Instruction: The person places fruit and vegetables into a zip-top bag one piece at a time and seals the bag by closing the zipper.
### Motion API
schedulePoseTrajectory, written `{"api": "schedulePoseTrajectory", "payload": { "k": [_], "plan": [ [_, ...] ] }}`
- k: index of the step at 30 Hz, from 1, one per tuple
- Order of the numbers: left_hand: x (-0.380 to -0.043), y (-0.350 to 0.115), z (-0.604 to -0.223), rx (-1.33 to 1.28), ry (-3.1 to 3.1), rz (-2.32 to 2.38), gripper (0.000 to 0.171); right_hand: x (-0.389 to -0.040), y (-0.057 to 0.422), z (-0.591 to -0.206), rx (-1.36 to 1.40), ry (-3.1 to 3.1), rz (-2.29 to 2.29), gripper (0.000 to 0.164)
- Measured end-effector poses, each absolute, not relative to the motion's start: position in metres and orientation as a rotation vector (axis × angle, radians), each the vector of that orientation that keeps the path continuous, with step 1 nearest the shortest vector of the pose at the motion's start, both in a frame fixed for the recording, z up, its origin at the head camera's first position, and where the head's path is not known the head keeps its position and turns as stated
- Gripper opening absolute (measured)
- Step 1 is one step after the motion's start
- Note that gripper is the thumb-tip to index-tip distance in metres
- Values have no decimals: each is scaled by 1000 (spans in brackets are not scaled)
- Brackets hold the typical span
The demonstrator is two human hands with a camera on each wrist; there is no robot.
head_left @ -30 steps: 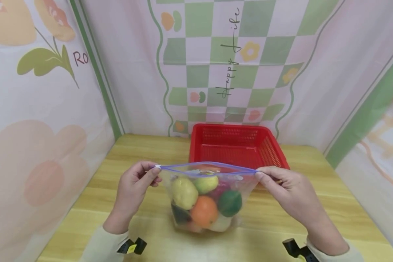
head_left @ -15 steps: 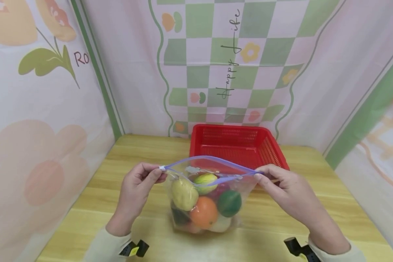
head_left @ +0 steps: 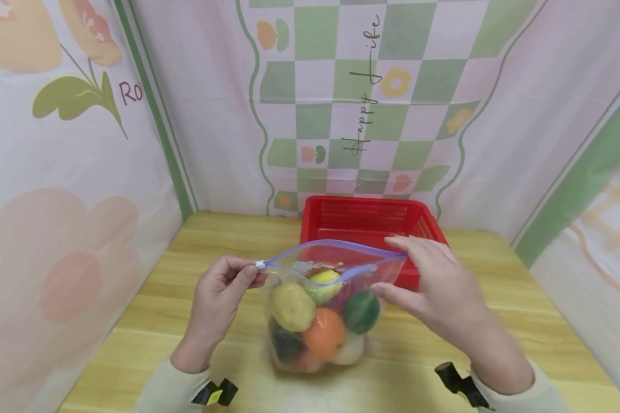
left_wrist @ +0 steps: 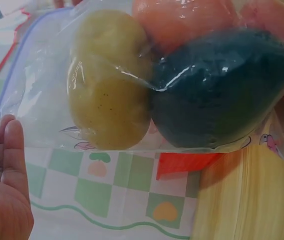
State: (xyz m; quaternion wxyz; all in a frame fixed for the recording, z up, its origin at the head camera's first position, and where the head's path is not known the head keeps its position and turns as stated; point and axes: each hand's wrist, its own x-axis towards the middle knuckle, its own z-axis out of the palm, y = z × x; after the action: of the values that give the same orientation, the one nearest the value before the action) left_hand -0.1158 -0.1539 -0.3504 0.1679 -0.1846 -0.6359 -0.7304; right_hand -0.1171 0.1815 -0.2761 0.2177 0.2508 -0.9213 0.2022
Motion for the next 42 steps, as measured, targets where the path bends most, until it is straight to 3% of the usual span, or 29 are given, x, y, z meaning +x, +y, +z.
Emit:
{"api": "schedulePoseTrajectory", "payload": {
  "k": [9,19,25,42],
  "plan": [
    [-115,-151,-350,-563,-1854,-1992,13,-120,109,-264,1039,-2233,406,50],
    [-113,-150,-348,-587,-1933,-1881,11,-128,45,-268,1099,-2162,247,35],
    [-110,-150,-346,-599,-1956,-1798,10,-135,31,-273,1123,-2193,303,21],
    [-107,-150,-346,-590,-1989,-1719,6,-137,28,-273,1168,-2169,491,10]
  ]
}}
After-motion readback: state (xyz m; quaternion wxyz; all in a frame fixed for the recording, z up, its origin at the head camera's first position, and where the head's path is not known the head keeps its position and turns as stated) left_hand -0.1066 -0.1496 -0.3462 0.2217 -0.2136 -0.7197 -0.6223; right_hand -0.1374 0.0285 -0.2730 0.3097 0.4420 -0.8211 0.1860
